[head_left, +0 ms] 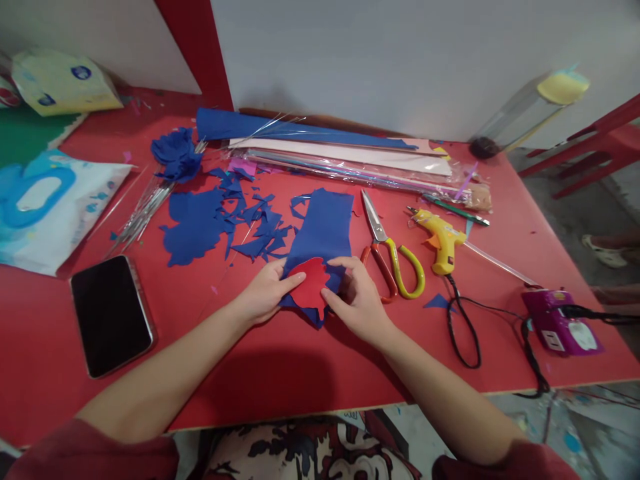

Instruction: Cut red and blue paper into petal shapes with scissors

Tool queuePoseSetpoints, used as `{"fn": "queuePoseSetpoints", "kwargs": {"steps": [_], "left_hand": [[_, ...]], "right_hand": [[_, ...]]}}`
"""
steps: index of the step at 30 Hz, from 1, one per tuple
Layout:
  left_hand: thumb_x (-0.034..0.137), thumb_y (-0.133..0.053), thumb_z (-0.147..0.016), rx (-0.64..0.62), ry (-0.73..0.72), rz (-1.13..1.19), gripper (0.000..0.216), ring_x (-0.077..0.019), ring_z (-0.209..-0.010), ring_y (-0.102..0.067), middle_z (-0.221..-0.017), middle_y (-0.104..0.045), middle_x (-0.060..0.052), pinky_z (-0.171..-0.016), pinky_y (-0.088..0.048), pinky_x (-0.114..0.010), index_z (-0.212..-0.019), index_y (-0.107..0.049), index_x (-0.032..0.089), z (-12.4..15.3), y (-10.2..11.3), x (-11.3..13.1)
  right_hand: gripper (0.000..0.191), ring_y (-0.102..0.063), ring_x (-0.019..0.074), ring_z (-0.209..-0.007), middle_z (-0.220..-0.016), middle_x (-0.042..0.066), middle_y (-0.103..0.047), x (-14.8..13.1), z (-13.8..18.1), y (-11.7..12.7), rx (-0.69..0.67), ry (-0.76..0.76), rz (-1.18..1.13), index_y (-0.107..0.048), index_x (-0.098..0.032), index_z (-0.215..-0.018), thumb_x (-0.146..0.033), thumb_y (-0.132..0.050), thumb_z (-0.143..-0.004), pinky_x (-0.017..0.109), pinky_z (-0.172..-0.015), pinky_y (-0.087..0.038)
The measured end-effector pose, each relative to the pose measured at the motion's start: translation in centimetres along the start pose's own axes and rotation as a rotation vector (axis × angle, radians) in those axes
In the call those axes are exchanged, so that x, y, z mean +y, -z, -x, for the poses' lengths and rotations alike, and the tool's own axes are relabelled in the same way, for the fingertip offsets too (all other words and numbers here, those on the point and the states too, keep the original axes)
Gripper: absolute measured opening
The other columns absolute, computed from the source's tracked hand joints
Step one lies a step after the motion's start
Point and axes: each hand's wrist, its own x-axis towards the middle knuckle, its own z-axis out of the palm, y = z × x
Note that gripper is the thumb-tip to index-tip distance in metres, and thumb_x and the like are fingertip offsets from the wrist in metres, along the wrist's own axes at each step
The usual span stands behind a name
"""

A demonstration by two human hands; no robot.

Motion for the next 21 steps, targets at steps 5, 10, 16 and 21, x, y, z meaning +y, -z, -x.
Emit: {"fn": "queuePoseSetpoints", "kwargs": {"steps": [5, 10, 16, 21], "left_hand": [[0.025, -0.080, -0.057, -0.048, 0.026, -0.040, 0.039, -0.0208, -0.076, -0.068, -0.085, -0.073, -0.007, -0.071, -0.052, -0.029, -0.091, -0.066, 0.013, 0.0, 0.3, 0.2], [0.024, -0.080, -0.058, -0.070, 0.028, -0.075, 0.034, -0.0181, -0.071, -0.066, -0.082, -0.073, -0.006, -0.069, -0.051, -0.028, -0.088, -0.067, 0.013, 0.1, 0.3, 0.2], [0.021, -0.078, -0.060, -0.085, 0.021, -0.111, 0.035, -0.0196, -0.081, -0.065, -0.092, -0.072, -0.008, -0.078, -0.049, -0.030, -0.092, -0.068, 0.012, 0.2, 0.3, -0.2], [0.017, -0.076, -0.061, -0.096, 0.012, -0.137, 0.033, -0.0206, -0.087, -0.065, -0.094, -0.072, -0.009, -0.080, -0.049, -0.030, -0.093, -0.068, 0.012, 0.2, 0.4, -0.1]], "right_hand": [[0.038, -0.059, 0.0223, -0.099, -0.115, 0.009, -0.051, -0.2, -0.5, 0.8, -0.054, 0.062, -0.052, -0.053, -0.025, -0.114, -0.024, -0.058, -0.077, 0.038, -0.082, -0.052], [0.052, -0.044, 0.0281, -0.125, -0.138, 0.009, -0.038, 0.4, -1.2, 1.8, -0.021, 0.176, -0.111, -0.043, -0.028, -0.129, -0.037, -0.056, -0.080, 0.043, -0.097, -0.046], [0.069, -0.026, 0.0300, -0.137, -0.152, 0.005, -0.014, 1.5, -1.9, 2.8, 0.226, 0.254, 0.030, -0.022, -0.032, -0.142, -0.045, -0.050, -0.081, 0.047, -0.102, -0.040], [0.068, -0.026, 0.0285, -0.137, -0.152, 0.004, -0.014, 1.8, -2.3, 3.1, 0.234, 0.208, 0.094, -0.019, -0.031, -0.143, -0.043, -0.048, -0.082, 0.045, -0.097, -0.043]]}}
